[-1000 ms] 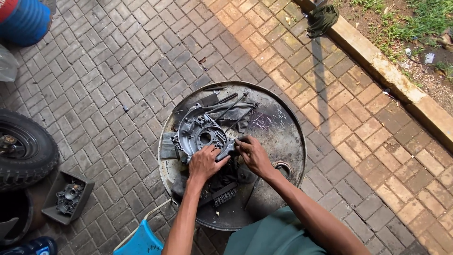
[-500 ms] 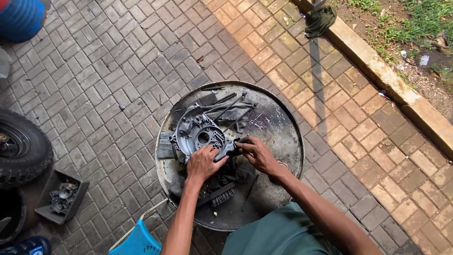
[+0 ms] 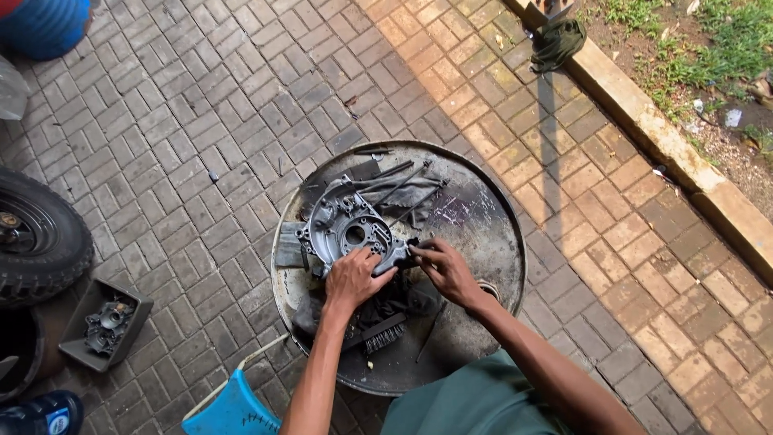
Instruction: The person cleans a disassembled mechanical housing component using a wire brush and a cloth. They scrub the interior and exterior surfaces of the part, then wipe it down with a rag while working over a metal barrel.
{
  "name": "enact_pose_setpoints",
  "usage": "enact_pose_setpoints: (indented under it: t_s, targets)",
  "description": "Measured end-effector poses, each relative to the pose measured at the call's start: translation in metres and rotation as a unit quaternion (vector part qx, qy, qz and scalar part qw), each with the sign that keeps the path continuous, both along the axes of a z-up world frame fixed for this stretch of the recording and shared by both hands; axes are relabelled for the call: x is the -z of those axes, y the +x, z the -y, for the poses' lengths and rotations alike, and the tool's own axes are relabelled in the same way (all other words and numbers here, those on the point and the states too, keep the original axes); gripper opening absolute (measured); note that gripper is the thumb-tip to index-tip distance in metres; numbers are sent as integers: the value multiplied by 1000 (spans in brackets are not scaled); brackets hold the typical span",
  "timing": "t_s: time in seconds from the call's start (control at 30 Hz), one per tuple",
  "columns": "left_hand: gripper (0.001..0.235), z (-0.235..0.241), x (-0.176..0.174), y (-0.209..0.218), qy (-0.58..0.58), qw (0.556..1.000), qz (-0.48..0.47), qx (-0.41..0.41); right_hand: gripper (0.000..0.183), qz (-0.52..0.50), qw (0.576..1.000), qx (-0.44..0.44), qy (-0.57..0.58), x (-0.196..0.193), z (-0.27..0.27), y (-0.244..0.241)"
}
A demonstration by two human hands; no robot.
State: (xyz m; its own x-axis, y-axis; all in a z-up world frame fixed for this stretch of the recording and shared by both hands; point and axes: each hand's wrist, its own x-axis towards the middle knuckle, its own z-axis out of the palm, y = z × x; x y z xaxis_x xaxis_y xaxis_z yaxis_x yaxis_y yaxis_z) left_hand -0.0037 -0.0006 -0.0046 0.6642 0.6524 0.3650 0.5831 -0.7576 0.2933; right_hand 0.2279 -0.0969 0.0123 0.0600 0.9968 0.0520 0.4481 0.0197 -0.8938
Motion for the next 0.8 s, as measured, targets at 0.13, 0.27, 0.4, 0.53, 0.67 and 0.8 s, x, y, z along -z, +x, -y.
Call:
enact_pose_setpoints:
  t_s: [0.13, 0.27, 0.4, 0.53, 0.67, 0.8]
  targets:
    - [42, -3, -2, 3, -10, 1000, -19, -10, 23, 14, 1000, 9, 10, -2, -20, -6]
    - [40, -1, 2, 2, -4, 1000, -17, -6, 18, -26, 999, 22, 7, 6, -21, 2]
    - [41, 2, -5, 2, -27, 999, -33, -12, 14, -177, 964, 194, -32, 17, -7, 21]
    - [40, -1, -1, 1, -29, 998, -44, -17, 18, -180, 960, 209, -52, 12, 3, 26]
    - [40, -1, 2, 1, -30, 998, -49, -15, 24, -122, 977, 175, -19, 14, -2, 13]
    - [39, -2, 2, 2, -23, 999, -43, -17, 31, -3, 996, 89, 23, 25, -3, -8]
